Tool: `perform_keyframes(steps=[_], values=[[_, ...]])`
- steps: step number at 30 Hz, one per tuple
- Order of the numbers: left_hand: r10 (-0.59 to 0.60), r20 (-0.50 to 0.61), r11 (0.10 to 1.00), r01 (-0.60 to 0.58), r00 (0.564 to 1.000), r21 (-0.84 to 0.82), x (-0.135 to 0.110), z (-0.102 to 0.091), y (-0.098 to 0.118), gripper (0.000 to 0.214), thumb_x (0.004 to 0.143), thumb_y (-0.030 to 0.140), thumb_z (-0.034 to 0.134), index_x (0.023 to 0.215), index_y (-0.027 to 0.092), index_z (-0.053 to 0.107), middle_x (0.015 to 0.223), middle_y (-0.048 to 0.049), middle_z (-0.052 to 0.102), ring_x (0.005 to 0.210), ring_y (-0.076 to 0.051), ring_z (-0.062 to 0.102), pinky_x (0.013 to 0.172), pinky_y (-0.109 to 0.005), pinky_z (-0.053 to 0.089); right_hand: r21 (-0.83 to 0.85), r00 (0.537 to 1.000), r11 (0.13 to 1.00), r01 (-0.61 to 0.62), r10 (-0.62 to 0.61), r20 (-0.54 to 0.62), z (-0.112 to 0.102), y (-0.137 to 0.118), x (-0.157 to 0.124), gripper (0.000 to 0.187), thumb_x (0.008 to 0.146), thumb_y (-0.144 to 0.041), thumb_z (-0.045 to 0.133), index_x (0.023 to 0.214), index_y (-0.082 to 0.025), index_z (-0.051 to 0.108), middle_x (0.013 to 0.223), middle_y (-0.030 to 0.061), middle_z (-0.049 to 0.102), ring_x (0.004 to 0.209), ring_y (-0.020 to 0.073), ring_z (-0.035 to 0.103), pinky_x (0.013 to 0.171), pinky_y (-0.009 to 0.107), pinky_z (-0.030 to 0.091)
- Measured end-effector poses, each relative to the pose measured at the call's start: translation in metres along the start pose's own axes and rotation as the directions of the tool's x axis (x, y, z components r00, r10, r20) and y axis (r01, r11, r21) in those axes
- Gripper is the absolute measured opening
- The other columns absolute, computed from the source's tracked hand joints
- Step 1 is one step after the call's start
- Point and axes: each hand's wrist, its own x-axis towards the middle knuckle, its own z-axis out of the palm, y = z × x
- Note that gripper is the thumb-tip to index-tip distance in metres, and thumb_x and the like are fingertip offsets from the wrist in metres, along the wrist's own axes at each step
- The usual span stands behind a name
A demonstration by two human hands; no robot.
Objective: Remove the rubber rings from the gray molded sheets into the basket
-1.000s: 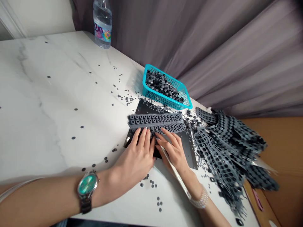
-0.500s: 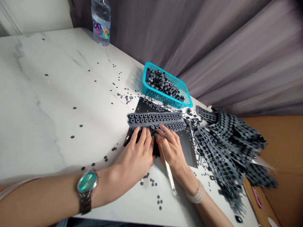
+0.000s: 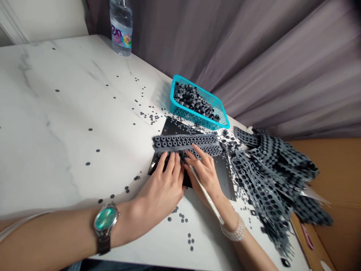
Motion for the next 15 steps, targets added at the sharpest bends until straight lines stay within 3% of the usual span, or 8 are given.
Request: perform_keyframes(steps=[15], values=[[0.006,-0.002,1.0,-0.006,1.0,0.007,-0.0023,0.0026,0.0022,0.054,0.09,0.036,0.044,0.13,0.001,0.056,0.132,-0.0247,0.056,0.129,-0.041,0.044,0.11,-0.059,0.024,-0.029,0.993,0.995,0.092,-0.09,0.081,0.0017,0.006,0.0058,0.014,0.093,-0.009,0.046,0.098,-0.019,0.054,0.119,0.0137,0.067,0.137,0.0246,0.039,0.099,0.043,0.044]])
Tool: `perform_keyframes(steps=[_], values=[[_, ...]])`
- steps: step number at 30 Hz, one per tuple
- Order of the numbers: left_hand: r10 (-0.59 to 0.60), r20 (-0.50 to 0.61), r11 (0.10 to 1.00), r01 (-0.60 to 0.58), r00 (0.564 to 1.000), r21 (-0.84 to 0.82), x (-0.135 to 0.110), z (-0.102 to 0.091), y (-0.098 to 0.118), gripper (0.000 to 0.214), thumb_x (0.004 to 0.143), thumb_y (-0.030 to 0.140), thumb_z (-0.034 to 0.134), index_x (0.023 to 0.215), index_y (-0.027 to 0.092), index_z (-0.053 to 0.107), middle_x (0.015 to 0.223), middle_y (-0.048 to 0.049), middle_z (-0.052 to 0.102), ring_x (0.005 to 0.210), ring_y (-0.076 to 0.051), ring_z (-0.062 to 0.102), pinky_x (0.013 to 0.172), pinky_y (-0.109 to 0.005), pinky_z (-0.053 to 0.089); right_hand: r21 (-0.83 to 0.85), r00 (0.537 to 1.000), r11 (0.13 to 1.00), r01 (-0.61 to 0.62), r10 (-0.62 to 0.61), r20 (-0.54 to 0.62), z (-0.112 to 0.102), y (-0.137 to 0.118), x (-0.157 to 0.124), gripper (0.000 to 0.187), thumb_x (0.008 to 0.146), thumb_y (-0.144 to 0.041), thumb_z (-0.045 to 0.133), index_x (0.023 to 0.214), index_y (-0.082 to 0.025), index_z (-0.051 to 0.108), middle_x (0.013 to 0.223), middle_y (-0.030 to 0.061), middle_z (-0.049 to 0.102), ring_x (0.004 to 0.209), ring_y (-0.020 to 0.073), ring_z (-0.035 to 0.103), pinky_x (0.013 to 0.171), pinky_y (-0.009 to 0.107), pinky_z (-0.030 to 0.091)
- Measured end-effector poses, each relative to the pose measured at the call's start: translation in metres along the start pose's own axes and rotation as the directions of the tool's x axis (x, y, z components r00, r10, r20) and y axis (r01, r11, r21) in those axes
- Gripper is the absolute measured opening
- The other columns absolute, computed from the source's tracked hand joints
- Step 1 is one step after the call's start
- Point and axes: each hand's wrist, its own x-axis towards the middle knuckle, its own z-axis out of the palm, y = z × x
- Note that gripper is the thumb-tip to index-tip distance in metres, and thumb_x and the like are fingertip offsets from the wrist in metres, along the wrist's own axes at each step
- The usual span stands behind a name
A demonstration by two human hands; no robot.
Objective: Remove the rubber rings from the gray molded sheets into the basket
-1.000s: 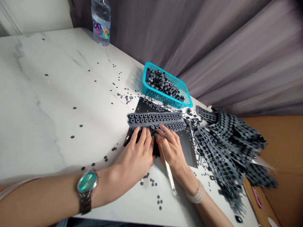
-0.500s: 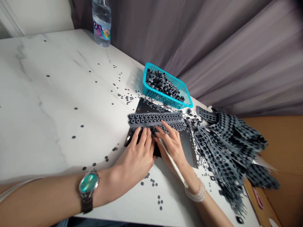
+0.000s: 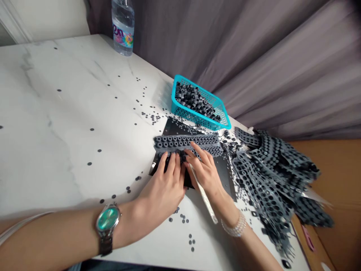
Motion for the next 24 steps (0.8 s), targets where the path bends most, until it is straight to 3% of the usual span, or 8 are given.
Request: perform_keyframes(steps=[11,14,19,21,24], values=[[-0.012,-0.001,1.0,0.012,1.0,0.0,0.001,-0.001,-0.001,0.055,0.09,0.036,0.045,0.132,0.001,0.054,0.133,-0.0249,0.055,0.129,-0.04,0.045,0.11,-0.057,0.023,-0.026,0.999,1.0,-0.016,0.017,0.052,0.007,0.001,-0.003,0.019,0.094,-0.009,0.041,0.101,-0.02,0.055,0.12,0.0139,0.065,0.138,0.0245,0.038,0.103,0.046,0.041],[-0.016,0.004,1.0,0.016,1.0,-0.002,-0.001,0.001,0.0,0.056,0.09,0.037,0.046,0.132,0.001,0.053,0.134,-0.0257,0.053,0.13,-0.04,0.043,0.11,-0.057,0.023,-0.042,0.987,0.986,-0.161,0.16,-0.027,0.008,0.008,-0.002,0.021,0.094,-0.009,0.038,0.103,-0.019,0.054,0.121,0.0163,0.063,0.139,0.0268,0.036,0.102,0.049,0.041],[-0.022,-0.013,0.999,0.021,1.0,-0.044,0.0,0.002,-0.001,0.059,0.09,0.042,0.048,0.132,0.001,0.054,0.135,-0.026,0.053,0.13,-0.04,0.042,0.109,-0.056,0.025,-0.029,0.902,0.914,-0.405,0.394,-0.179,0.001,0.025,-0.006,0.019,0.096,-0.019,0.04,0.109,-0.02,0.054,0.116,0.016,0.065,0.136,0.0298,0.039,0.101,0.056,0.04],[-0.016,-0.023,0.992,0.013,1.0,-0.124,0.008,-0.005,-0.01,0.048,0.09,0.038,0.047,0.122,0.004,0.062,0.129,-0.023,0.058,0.125,-0.036,0.047,0.108,-0.051,0.028,-0.027,0.888,0.903,-0.43,0.417,-0.194,-0.002,0.025,-0.008,0.021,0.096,-0.021,0.044,0.113,-0.019,0.054,0.122,0.0174,0.062,0.136,0.0308,0.04,0.101,0.056,0.04],[0.012,-0.017,0.939,-0.017,1.0,-0.343,0.025,-0.022,-0.039,0.033,0.094,0.026,0.04,0.092,0.013,0.07,0.108,-0.0128,0.066,0.111,-0.025,0.054,0.099,-0.04,0.038,-0.005,0.909,0.927,-0.376,0.367,-0.199,-0.003,0.018,-0.01,0.024,0.095,-0.021,0.046,0.118,-0.018,0.054,0.124,0.0173,0.062,0.135,0.0311,0.04,0.099,0.054,0.042]])
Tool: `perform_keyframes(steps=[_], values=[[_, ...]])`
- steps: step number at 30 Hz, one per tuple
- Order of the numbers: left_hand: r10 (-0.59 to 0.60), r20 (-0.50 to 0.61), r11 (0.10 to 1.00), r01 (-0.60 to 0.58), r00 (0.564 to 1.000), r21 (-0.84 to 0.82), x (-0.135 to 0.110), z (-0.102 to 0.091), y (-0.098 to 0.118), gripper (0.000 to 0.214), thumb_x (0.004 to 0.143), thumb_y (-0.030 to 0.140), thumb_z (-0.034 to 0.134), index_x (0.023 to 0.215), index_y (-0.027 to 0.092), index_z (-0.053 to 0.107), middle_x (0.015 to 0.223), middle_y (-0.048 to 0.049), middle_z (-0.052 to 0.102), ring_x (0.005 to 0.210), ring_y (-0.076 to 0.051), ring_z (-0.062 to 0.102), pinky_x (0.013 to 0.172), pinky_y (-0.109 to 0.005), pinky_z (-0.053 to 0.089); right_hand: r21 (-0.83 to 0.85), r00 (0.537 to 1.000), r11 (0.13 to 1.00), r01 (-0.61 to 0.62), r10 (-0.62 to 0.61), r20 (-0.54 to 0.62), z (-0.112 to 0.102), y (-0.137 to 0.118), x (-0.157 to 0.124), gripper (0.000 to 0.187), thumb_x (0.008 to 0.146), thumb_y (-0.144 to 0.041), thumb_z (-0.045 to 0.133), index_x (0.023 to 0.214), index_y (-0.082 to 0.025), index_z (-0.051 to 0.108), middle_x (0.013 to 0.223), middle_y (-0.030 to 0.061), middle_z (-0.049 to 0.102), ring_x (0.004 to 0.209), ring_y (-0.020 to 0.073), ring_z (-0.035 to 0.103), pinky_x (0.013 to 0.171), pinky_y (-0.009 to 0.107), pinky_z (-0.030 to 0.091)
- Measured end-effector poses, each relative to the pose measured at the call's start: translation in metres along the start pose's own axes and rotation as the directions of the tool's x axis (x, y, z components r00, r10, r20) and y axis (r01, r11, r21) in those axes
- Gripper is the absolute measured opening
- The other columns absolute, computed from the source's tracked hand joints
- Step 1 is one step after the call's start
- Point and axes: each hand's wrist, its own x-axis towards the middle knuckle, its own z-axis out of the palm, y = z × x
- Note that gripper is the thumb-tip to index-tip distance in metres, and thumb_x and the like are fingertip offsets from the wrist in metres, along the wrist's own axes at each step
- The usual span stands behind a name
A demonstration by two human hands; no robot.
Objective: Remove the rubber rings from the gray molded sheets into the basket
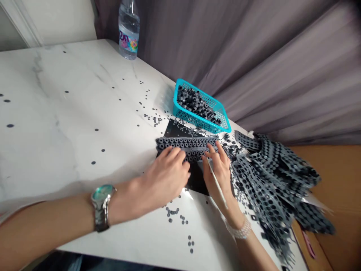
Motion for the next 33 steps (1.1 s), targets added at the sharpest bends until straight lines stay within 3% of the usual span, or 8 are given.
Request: perform_keyframes(steps=[4,8,11,14,24,27,30,33], values=[[-0.209,-0.044,0.947,0.191,0.977,-0.258,0.019,-0.028,-0.047,0.022,0.087,0.025,0.048,0.088,0.017,0.068,0.092,-0.0054,0.063,0.097,-0.02,0.056,0.083,-0.032,0.044,0.074,0.988,0.986,0.148,-0.15,0.029,0.0,-0.017,-0.002,0.021,0.093,-0.014,0.046,0.111,-0.021,0.055,0.121,0.014,0.065,0.132,0.0282,0.045,0.096,0.049,0.045],[-0.228,0.073,0.891,0.238,0.971,-0.387,0.022,-0.027,-0.074,0.018,0.079,0.029,0.058,0.09,0.022,0.071,0.091,-0.0033,0.062,0.09,-0.018,0.056,0.078,-0.03,0.043,0.123,0.951,0.952,0.28,-0.292,0.097,0.001,-0.031,-0.001,0.02,0.092,-0.011,0.048,0.107,-0.022,0.053,0.118,0.012,0.067,0.129,0.0268,0.05,0.092,0.044,0.047],[-0.199,0.133,0.884,0.236,0.971,-0.403,0.02,-0.018,-0.071,0.027,0.078,0.03,0.061,0.102,0.027,0.072,0.099,-0.0044,0.059,0.101,-0.021,0.053,0.087,-0.031,0.042,0.123,0.935,0.94,0.319,-0.333,0.12,0.003,-0.034,0.0,0.019,0.091,-0.01,0.051,0.106,-0.021,0.054,0.116,0.0115,0.068,0.128,0.0271,0.05,0.092,0.043,0.046],[-0.25,0.165,0.893,0.293,0.954,-0.341,0.021,-0.009,-0.064,0.033,0.077,0.029,0.062,0.108,0.03,0.071,0.104,-0.0055,0.055,0.109,-0.024,0.048,0.094,-0.036,0.039,0.122,0.926,0.93,0.347,-0.361,0.114,0.005,-0.033,0.001,0.018,0.09,-0.009,0.053,0.104,-0.019,0.054,0.115,0.0124,0.069,0.127,0.0278,0.052,0.092,0.043,0.046],[-0.259,0.156,0.892,0.298,0.953,-0.341,0.02,0.008,-0.067,0.031,0.074,0.034,0.065,0.104,0.032,0.074,0.105,-0.0063,0.05,0.105,-0.026,0.042,0.095,-0.039,0.036,0.043,0.89,0.905,0.423,-0.424,0.167,0.013,-0.032,0.001,0.012,0.094,-0.01,0.047,0.099,-0.019,0.053,0.118,0.014,0.067,0.13,0.0253,0.048,0.094,0.04,0.044],[-0.258,0.182,0.898,0.305,0.949,-0.317,0.019,0.008,-0.068,0.034,0.073,0.035,0.066,0.106,0.034,0.073,0.106,-0.0057,0.049,0.104,-0.026,0.041,0.094,-0.039,0.036,-0.005,0.925,0.936,0.352,-0.347,0.153,0.016,-0.029,0.0,0.017,0.094,-0.006,0.041,0.099,-0.018,0.051,0.116,0.0154,0.066,0.134,0.0251,0.043,0.096,0.04,0.043],[-0.239,0.215,0.898,0.3,0.947,-0.322,0.019,0.006,-0.069,0.038,0.07,0.036,0.066,0.108,0.036,0.072,0.107,-0.0052,0.047,0.105,-0.026,0.041,0.095,-0.039,0.036,-0.071,0.99,0.989,0.132,-0.128,0.062,0.013,-0.02,0.002,0.018,0.096,-0.009,0.036,0.098,-0.019,0.051,0.111,0.0147,0.066,0.135,0.0279,0.041,0.096,0.047,0.043],[-0.228,0.254,0.883,0.309,0.94,-0.352,0.02,0.003,-0.07,0.039,0.069,0.036,0.066,0.108,0.036,0.072,0.108,-0.0051,0.046,0.105,-0.026,0.041,0.096,-0.039,0.035,-0.044,0.999,0.999,-0.029,0.03,0.012,0.004,-0.012,0.001,0.013,0.096,-0.017,0.04,0.1,-0.02,0.052,0.114,0.0139,0.065,0.136,0.0299,0.039,0.095,0.051,0.043]])
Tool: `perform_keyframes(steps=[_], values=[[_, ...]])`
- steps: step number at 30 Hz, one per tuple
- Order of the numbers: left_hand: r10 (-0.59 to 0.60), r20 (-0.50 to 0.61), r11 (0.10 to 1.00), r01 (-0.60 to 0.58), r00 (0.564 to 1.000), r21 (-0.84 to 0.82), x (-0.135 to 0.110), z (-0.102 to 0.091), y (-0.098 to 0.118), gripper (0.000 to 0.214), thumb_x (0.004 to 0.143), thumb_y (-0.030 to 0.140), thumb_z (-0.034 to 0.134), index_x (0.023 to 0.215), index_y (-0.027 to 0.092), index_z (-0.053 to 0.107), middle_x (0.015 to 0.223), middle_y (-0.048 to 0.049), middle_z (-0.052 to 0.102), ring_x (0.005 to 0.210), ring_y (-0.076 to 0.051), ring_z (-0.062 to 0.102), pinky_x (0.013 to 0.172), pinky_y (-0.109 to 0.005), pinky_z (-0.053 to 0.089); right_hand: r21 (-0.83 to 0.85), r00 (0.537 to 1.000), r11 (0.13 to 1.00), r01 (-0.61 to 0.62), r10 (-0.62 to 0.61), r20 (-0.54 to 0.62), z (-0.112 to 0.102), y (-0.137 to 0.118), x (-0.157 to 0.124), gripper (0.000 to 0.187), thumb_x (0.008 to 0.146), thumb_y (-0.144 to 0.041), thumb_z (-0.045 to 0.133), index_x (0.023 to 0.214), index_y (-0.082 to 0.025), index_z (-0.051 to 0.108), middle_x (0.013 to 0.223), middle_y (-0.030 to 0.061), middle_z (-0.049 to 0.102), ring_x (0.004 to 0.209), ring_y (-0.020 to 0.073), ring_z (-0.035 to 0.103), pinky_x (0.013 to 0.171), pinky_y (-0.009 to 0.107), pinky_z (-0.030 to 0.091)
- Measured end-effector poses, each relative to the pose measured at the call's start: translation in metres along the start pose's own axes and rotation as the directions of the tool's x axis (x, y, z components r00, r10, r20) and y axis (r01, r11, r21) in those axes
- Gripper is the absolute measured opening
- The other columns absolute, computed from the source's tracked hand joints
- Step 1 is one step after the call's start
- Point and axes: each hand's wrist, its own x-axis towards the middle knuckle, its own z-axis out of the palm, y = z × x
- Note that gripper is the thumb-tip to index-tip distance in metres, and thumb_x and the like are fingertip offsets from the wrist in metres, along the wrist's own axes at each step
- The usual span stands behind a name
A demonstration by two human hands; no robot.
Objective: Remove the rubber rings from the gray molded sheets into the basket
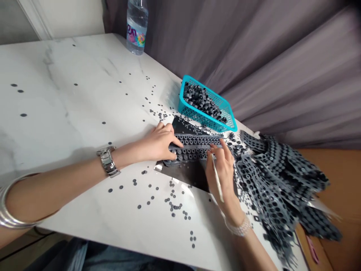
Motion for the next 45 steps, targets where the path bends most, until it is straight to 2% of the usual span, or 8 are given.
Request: perform_keyframes(steps=[7,22,25,29,32,36,40,45], values=[[-0.069,-0.022,0.996,0.068,0.997,-0.059,-0.003,0.001,0.009,0.039,0.072,0.051,0.061,0.106,0.033,0.071,0.108,-0.0069,0.045,0.111,-0.031,0.037,0.097,-0.046,0.033,0.147,0.952,0.942,0.301,-0.307,0.016,-0.005,-0.013,-0.022,0.016,0.09,-0.01,0.053,0.1,-0.023,0.054,0.12,0.0112,0.067,0.128,0.0245,0.051,0.092,0.041,0.046],[-0.015,-0.064,1.0,0.016,0.998,0.006,-0.004,0.013,0.003,0.042,0.064,0.041,0.069,0.106,0.033,0.066,0.111,-0.006,0.042,0.111,-0.031,0.036,0.098,-0.047,0.03,0.038,0.885,0.896,0.442,-0.443,0.143,-0.003,-0.026,-0.015,0.013,0.092,-0.008,0.048,0.097,-0.018,0.053,0.118,0.0141,0.067,0.13,0.0248,0.049,0.096,0.038,0.041],[0.001,-0.06,0.999,0.001,0.998,0.033,-0.005,0.014,0.002,0.043,0.066,0.041,0.068,0.108,0.031,0.065,0.112,-0.0065,0.042,0.111,-0.03,0.036,0.097,-0.046,0.031,-0.019,0.902,0.913,0.407,-0.398,0.168,0.001,-0.024,-0.016,0.018,0.092,-0.004,0.042,0.098,-0.018,0.052,0.12,0.0165,0.064,0.134,0.0247,0.043,0.098,0.04,0.04],[0.012,-0.058,0.999,-0.009,0.998,0.042,-0.007,0.014,0.002,0.044,0.067,0.041,0.066,0.11,0.031,0.063,0.111,-0.0066,0.043,0.111,-0.03,0.037,0.095,-0.045,0.032,-0.105,0.984,0.983,0.149,-0.138,0.109,-0.002,-0.01,-0.015,0.016,0.095,-0.01,0.038,0.099,-0.018,0.051,0.116,0.0187,0.064,0.136,0.0292,0.039,0.096,0.048,0.041],[0.01,-0.033,1.0,-0.009,0.999,0.021,-0.007,0.01,0.004,0.046,0.066,0.042,0.066,0.111,0.031,0.064,0.111,-0.0067,0.044,0.112,-0.03,0.036,0.095,-0.045,0.033,-0.092,0.996,0.995,0.047,-0.04,0.077,-0.009,-0.002,-0.014,0.013,0.094,-0.014,0.042,0.104,-0.018,0.051,0.118,0.0188,0.064,0.137,0.0313,0.037,0.096,0.051,0.04],[-0.027,0.031,1.0,0.027,0.999,0.004,-0.006,0.001,0.008,0.051,0.064,0.047,0.067,0.113,0.032,0.064,0.114,-0.0071,0.043,0.114,-0.032,0.035,0.097,-0.048,0.033,0.038,0.992,0.993,0.112,-0.114,0.049,-0.011,-0.009,-0.012,0.017,0.092,-0.013,0.049,0.107,-0.02,0.054,0.124,0.0152,0.063,0.137,0.0282,0.038,0.097,0.046,0.041],[-0.046,0.097,0.999,0.044,0.994,0.023,-0.006,-0.006,0.011,0.054,0.065,0.051,0.066,0.116,0.032,0.062,0.118,-0.0076,0.044,0.116,-0.033,0.034,0.098,-0.047,0.034,0.144,0.952,0.947,0.287,-0.299,0.069,-0.004,-0.026,-0.005,0.016,0.091,-0.012,0.052,0.104,-0.021,0.055,0.118,0.0115,0.067,0.13,0.0252,0.049,0.094,0.041,0.044],[-0.013,0.077,1.0,0.012,0.997,0.017,-0.006,-0.003,0.008,0.054,0.065,0.053,0.066,0.114,0.03,0.063,0.119,-0.0083,0.044,0.116,-0.034,0.034,0.097,-0.046,0.034,0.159,0.92,0.917,0.365,-0.382,0.088,0.001,-0.033,0.002,0.011,0.091,-0.013,0.055,0.099,-0.021,0.056,0.115,0.0089,0.07,0.126,0.0247,0.053,0.095,0.04,0.042]])
